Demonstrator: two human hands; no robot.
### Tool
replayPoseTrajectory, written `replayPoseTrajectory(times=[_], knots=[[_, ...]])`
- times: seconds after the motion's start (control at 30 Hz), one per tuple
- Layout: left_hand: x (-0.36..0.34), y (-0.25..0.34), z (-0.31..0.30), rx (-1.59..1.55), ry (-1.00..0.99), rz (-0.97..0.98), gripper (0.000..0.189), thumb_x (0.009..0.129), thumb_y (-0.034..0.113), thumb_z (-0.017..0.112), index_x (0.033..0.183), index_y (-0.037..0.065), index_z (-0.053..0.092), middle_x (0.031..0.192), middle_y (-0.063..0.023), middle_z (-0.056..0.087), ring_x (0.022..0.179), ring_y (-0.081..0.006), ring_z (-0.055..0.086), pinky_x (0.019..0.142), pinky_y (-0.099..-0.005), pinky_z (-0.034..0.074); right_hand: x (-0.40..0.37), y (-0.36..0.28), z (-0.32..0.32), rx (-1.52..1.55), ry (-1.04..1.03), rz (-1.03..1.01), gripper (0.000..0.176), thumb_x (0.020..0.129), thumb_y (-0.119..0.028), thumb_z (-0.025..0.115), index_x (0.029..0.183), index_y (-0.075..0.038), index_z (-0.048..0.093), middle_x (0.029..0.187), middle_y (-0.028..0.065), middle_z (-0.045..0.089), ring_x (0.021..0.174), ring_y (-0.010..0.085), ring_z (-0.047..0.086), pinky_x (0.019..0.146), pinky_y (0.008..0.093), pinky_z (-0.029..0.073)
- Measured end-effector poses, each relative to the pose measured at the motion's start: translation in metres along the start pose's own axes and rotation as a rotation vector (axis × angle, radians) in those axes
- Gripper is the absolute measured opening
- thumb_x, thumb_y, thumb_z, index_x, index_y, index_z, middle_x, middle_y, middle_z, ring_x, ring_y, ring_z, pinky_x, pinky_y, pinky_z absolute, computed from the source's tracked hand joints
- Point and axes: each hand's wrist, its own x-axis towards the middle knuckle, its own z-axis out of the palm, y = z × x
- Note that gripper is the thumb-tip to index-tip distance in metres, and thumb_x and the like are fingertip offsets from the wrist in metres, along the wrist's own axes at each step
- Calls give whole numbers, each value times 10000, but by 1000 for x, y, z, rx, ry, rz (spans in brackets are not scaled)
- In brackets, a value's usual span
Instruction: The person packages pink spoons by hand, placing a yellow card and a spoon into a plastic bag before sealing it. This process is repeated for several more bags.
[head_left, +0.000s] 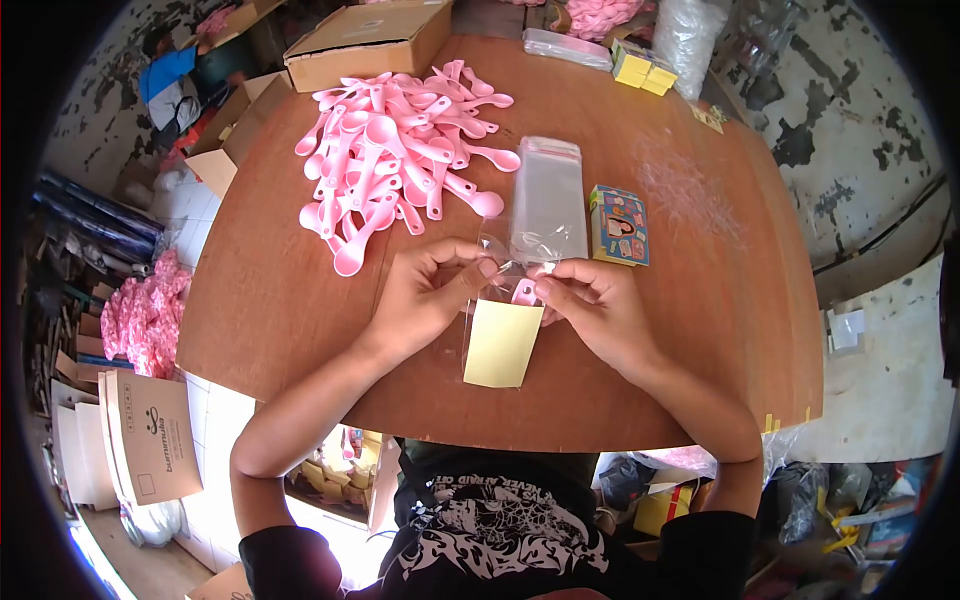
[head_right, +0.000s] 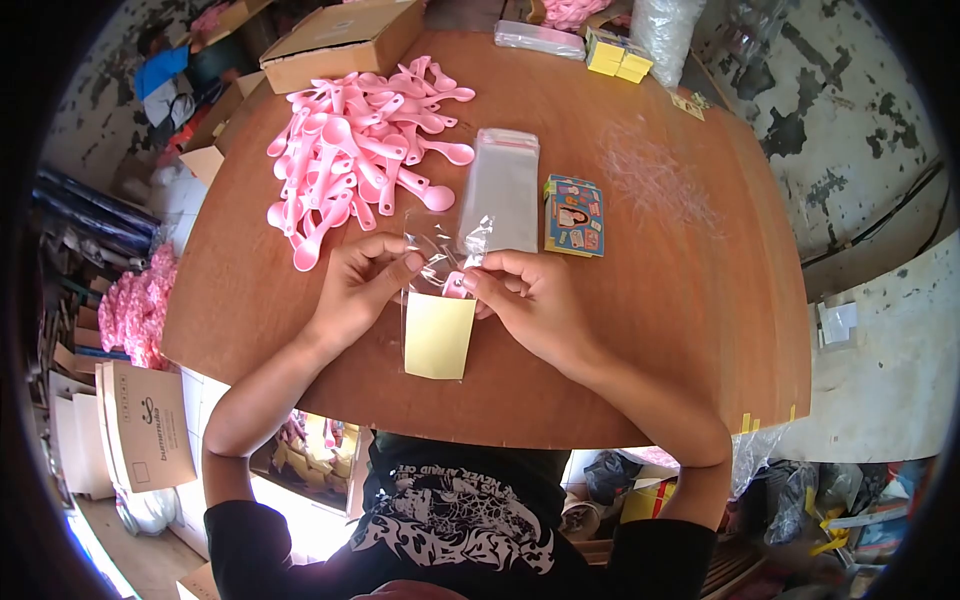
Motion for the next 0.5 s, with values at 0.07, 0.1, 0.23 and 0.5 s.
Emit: replayPoseTrajectory(times=[0.07, 0.1, 0.23, 0.5], knots=[[3, -10, -4, 50, 6, 35, 198, 944, 124, 635, 1072, -25, 662, 961, -90, 706, 814, -103, 666, 679, -252, 575, 0, 7, 2, -4, 32, -47, 194, 940, -97, 634, 1064, 51, 662, 959, 92, 698, 824, 123, 667, 677, 248, 554], [4, -13, -5, 100, 9, 71, 193, 936, 122, 647, 1057, -25, 675, 946, -89, 708, 809, -100, 666, 670, -247, 577, 0, 10, 2, -8, 66, -97, 196, 940, -94, 634, 1062, 55, 666, 945, 97, 705, 816, 124, 671, 673, 246, 550], [6, -13, -6, 19, 24, 36, 200, 914, 108, 674, 1058, -29, 684, 942, -91, 711, 787, -93, 662, 650, -236, 571, 0, 14, 2, 21, 90, -123, 193, 934, -81, 638, 1080, 40, 671, 971, 98, 704, 813, 131, 672, 681, 255, 556], [7, -15, -15, 90, -39, 127, 153, 910, 69, 666, 1039, 0, 713, 950, -87, 718, 764, -92, 654, 650, -235, 554, 0, 16, -6, -42, -4, -313, 140, 937, 16, 584, 1029, 26, 690, 994, 104, 668, 919, 162, 662, 751, 268, 562]])
